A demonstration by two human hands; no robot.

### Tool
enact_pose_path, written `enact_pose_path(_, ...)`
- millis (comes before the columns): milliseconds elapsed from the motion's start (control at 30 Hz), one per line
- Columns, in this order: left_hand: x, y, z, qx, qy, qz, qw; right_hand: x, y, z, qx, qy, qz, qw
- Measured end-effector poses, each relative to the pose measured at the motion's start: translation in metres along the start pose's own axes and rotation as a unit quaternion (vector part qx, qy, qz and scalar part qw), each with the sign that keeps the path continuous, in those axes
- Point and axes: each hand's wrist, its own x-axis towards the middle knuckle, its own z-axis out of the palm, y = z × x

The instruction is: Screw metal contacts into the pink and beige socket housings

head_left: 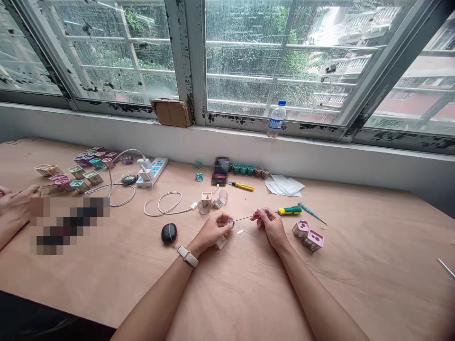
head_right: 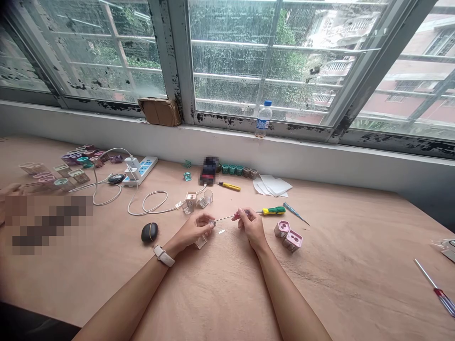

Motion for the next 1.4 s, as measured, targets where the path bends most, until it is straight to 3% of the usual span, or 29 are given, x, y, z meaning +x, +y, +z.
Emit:
enact_pose_path(867, 0.0, 0.001, 0.0, 0.026, 0.01, 0.01, 1.0, 0.0, 0.003, 0.001, 0.003, -0.005, -0.002, 1.0)
enact_pose_path(1100, 0.0, -0.001, -0.001, 0.024, 0.022, 0.03, 0.999, 0.006, 0.008, -0.003, 0.078, 0.116, -0.011, 0.99)
enact_pose_path(1400, 0.0, 0.002, 0.001, 0.002, 0.013, 0.011, 1.0, 0.007, 0.012, -0.001, 0.023, 0.163, -0.034, 0.986)
